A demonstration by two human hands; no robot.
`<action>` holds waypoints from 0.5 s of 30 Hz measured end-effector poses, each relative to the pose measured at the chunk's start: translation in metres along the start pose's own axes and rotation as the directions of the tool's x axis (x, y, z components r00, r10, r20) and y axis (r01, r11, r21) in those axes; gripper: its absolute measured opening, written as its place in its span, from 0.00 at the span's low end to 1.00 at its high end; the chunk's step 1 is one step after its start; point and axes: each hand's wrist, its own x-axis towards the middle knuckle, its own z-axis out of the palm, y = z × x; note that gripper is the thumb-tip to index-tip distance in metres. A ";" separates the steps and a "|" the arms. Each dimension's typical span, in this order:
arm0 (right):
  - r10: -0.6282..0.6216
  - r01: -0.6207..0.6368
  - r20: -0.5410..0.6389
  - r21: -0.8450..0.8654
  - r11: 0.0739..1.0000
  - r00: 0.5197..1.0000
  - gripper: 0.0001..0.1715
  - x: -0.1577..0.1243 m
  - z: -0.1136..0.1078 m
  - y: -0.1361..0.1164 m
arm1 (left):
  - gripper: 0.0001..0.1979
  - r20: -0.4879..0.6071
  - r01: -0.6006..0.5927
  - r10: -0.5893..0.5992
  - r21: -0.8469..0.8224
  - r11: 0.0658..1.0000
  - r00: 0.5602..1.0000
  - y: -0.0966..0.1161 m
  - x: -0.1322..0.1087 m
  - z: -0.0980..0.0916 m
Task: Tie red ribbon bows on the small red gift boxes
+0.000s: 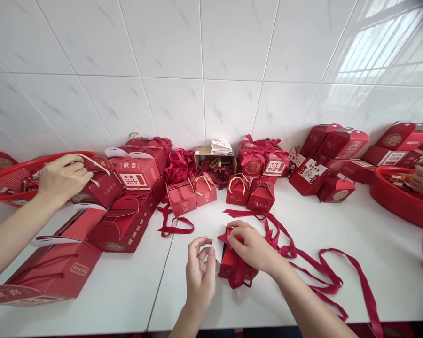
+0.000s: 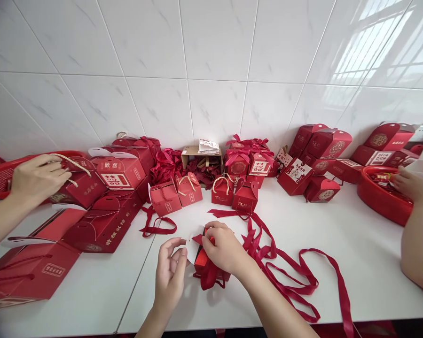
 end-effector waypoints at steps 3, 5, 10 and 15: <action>-0.023 0.023 0.001 -0.026 0.999 1.000 0.19 0.000 0.001 0.002 | 0.14 0.012 -0.009 0.010 -0.011 1.000 1.000 -0.003 -0.001 0.001; -0.046 0.047 0.010 -0.066 0.997 0.999 0.18 0.000 0.002 0.001 | 0.15 0.033 -0.024 0.025 -0.031 0.999 0.999 -0.004 -0.003 0.001; -0.083 0.090 0.052 -0.150 0.985 0.995 0.15 -0.001 0.004 -0.005 | 0.18 0.071 0.081 -0.077 -0.062 0.995 0.995 0.004 0.003 0.000; -0.090 0.097 0.065 -0.127 0.987 0.994 0.14 -0.003 0.003 -0.006 | 0.16 0.342 0.153 -0.147 0.010 0.988 0.928 0.020 0.025 -0.004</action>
